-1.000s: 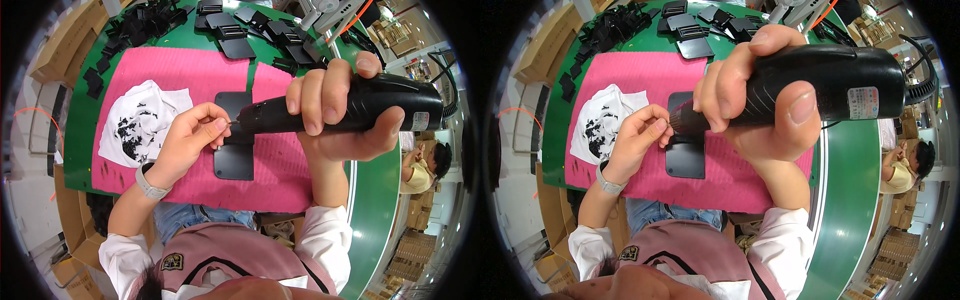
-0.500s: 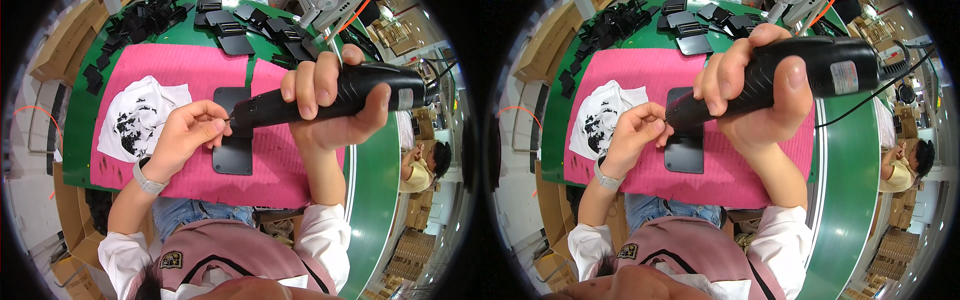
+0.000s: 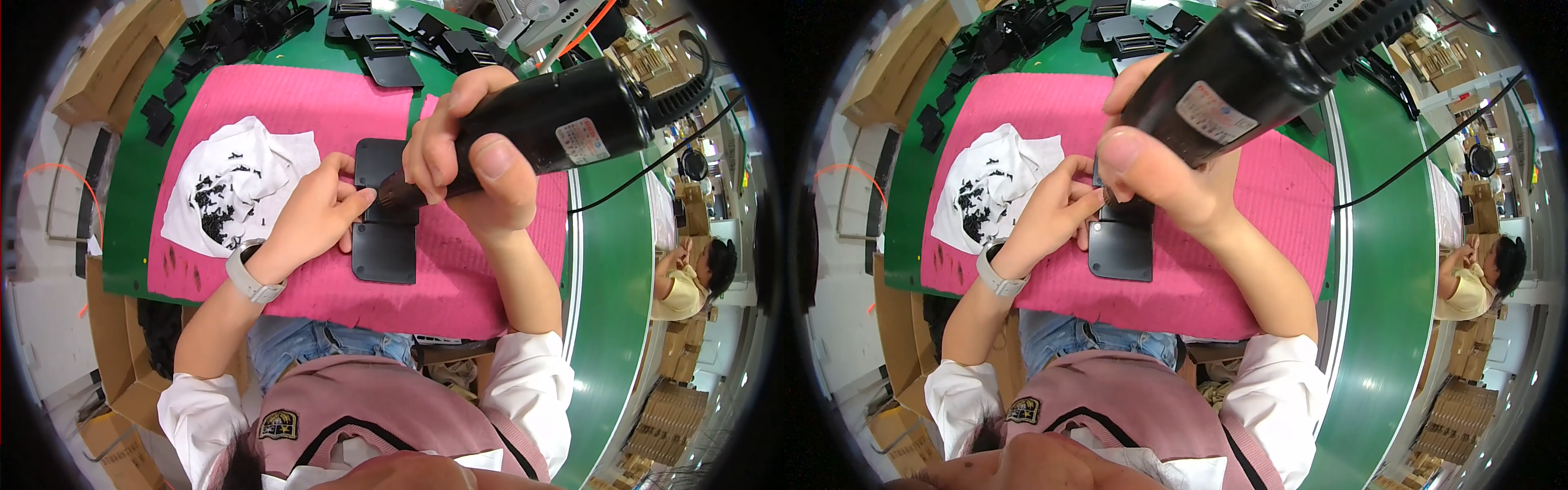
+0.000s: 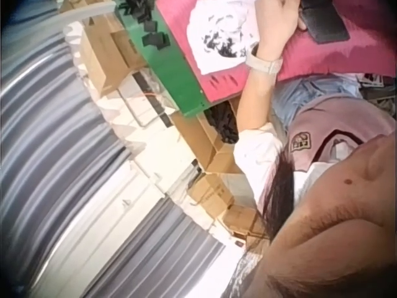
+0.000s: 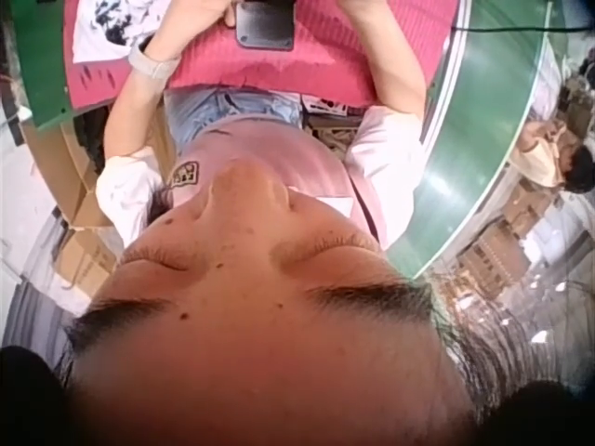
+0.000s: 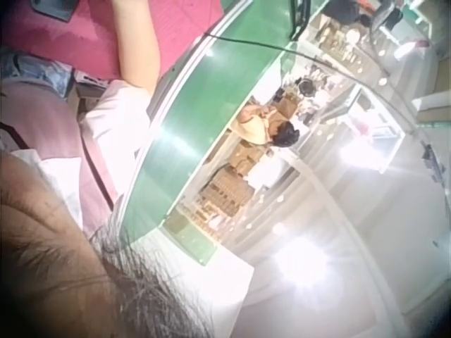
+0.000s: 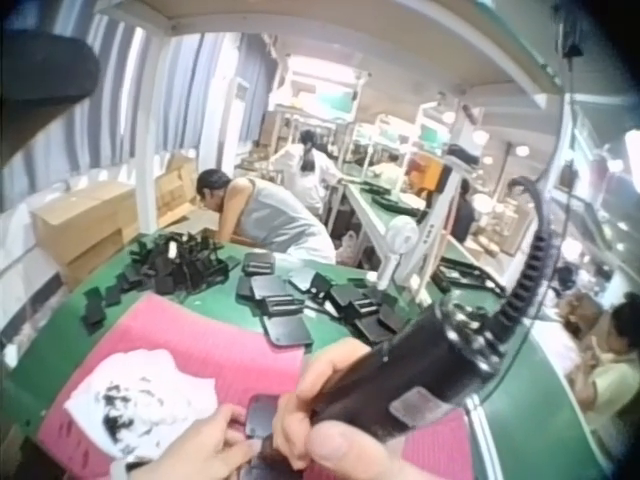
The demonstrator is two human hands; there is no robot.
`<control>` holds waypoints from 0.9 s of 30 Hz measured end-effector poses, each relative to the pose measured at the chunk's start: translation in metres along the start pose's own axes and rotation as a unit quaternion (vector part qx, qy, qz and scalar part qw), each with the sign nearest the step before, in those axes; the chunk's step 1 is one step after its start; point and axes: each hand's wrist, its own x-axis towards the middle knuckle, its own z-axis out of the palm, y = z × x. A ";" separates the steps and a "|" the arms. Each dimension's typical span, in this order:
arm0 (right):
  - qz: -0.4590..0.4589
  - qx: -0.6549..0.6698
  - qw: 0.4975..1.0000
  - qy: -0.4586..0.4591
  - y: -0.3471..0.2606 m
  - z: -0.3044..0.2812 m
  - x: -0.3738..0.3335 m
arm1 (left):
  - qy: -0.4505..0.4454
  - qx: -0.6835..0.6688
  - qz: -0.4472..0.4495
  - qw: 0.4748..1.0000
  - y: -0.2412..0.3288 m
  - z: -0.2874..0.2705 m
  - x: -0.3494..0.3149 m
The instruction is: Using an electric screwdriver to fasten screws into black plastic parts on a production line.
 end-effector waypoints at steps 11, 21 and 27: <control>0.005 -0.008 0.996 -0.084 0.008 0.016 0.009 | 0.015 -0.029 -0.008 0.999 -0.003 0.004 0.003; 0.000 -0.034 0.997 -0.062 0.009 0.020 0.006 | 0.029 -0.003 0.024 0.999 -0.003 0.006 0.000; -0.009 -0.048 0.985 -0.164 -0.009 0.008 -0.002 | 0.106 0.234 0.143 0.956 -0.002 0.003 -0.011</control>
